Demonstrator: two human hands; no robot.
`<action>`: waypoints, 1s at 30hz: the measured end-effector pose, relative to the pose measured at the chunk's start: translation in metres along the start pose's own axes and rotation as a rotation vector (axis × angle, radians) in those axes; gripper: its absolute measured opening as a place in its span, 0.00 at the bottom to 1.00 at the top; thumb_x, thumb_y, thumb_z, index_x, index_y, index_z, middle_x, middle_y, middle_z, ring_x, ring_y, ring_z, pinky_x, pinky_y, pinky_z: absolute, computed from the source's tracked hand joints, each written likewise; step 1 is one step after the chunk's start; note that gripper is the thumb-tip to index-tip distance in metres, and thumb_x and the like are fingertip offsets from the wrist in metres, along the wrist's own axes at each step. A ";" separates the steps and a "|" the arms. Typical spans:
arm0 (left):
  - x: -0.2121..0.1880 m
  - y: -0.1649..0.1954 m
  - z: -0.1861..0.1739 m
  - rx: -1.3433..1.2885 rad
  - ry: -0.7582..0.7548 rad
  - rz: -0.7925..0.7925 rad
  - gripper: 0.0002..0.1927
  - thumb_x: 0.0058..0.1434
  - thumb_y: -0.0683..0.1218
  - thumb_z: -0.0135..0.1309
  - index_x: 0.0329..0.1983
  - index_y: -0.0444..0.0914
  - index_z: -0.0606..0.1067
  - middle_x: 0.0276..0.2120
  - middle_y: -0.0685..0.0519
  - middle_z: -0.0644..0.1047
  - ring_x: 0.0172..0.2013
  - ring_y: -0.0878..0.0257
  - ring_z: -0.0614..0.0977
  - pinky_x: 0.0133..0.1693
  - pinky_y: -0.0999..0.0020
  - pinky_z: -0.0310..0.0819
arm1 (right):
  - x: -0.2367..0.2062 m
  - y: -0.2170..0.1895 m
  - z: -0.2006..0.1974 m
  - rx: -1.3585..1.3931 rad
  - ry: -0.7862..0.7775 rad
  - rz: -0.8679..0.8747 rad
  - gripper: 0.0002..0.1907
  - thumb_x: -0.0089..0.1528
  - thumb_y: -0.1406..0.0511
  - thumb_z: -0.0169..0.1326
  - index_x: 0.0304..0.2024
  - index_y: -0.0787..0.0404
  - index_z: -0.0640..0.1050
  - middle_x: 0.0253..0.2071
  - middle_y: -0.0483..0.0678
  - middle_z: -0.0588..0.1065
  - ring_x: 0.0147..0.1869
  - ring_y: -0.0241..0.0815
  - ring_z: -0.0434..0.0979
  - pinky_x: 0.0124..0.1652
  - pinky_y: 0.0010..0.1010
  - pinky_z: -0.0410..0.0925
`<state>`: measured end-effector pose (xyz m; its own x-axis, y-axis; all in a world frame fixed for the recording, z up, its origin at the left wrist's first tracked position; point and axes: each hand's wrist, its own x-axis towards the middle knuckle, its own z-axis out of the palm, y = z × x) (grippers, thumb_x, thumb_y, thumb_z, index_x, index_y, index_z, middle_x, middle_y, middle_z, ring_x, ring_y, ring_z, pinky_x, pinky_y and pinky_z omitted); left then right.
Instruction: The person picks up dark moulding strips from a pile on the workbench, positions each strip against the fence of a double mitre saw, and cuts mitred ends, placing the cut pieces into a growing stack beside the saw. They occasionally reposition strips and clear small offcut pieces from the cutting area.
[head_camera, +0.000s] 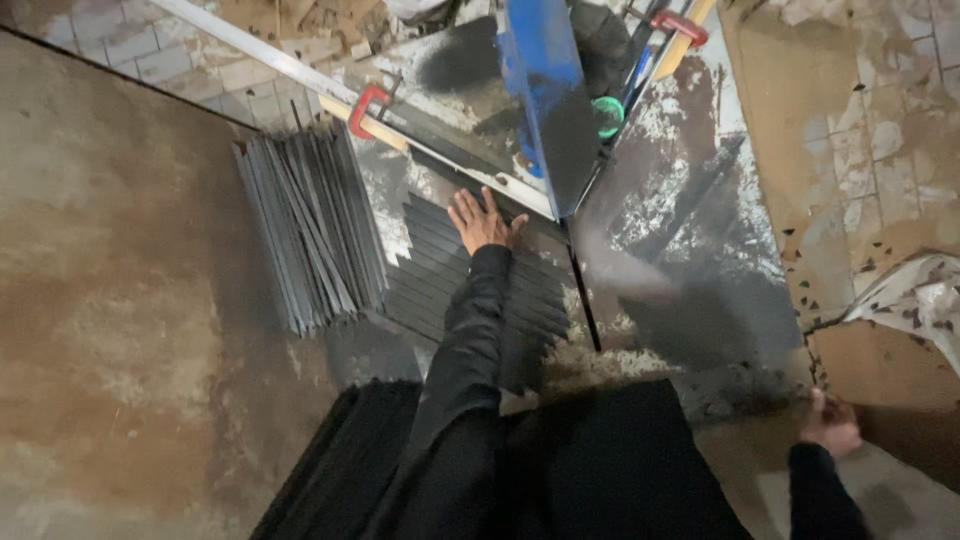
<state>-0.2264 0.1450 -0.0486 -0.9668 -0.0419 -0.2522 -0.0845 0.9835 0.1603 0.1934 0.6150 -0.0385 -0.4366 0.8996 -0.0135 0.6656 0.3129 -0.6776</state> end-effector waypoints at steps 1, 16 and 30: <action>-0.001 -0.003 0.000 0.031 -0.014 0.017 0.58 0.55 0.79 0.49 0.78 0.40 0.53 0.74 0.30 0.48 0.75 0.38 0.45 0.71 0.40 0.31 | -0.003 -0.009 0.004 -0.286 -0.031 -0.012 0.27 0.68 0.48 0.60 0.40 0.69 0.81 0.35 0.56 0.80 0.35 0.45 0.80 0.37 0.38 0.75; -0.089 -0.038 0.026 -0.134 0.122 0.159 0.44 0.64 0.68 0.52 0.75 0.39 0.60 0.77 0.35 0.50 0.76 0.42 0.50 0.70 0.37 0.42 | -0.110 -0.121 0.145 -0.402 -0.808 -0.593 0.19 0.60 0.59 0.63 0.51 0.58 0.78 0.52 0.51 0.73 0.50 0.53 0.79 0.49 0.41 0.72; -0.249 -0.158 0.070 -0.723 0.177 -0.681 0.48 0.58 0.57 0.59 0.77 0.33 0.56 0.44 0.40 0.81 0.48 0.44 0.81 0.54 0.55 0.75 | -0.084 -0.155 0.123 -0.254 -0.595 -0.779 0.28 0.61 0.56 0.60 0.59 0.65 0.76 0.54 0.59 0.75 0.57 0.58 0.75 0.56 0.46 0.68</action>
<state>0.0451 0.0120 -0.0781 -0.6754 -0.6381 -0.3697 -0.7011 0.3999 0.5904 0.0524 0.4536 -0.0231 -0.9890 0.1409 -0.0453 0.1453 0.8659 -0.4787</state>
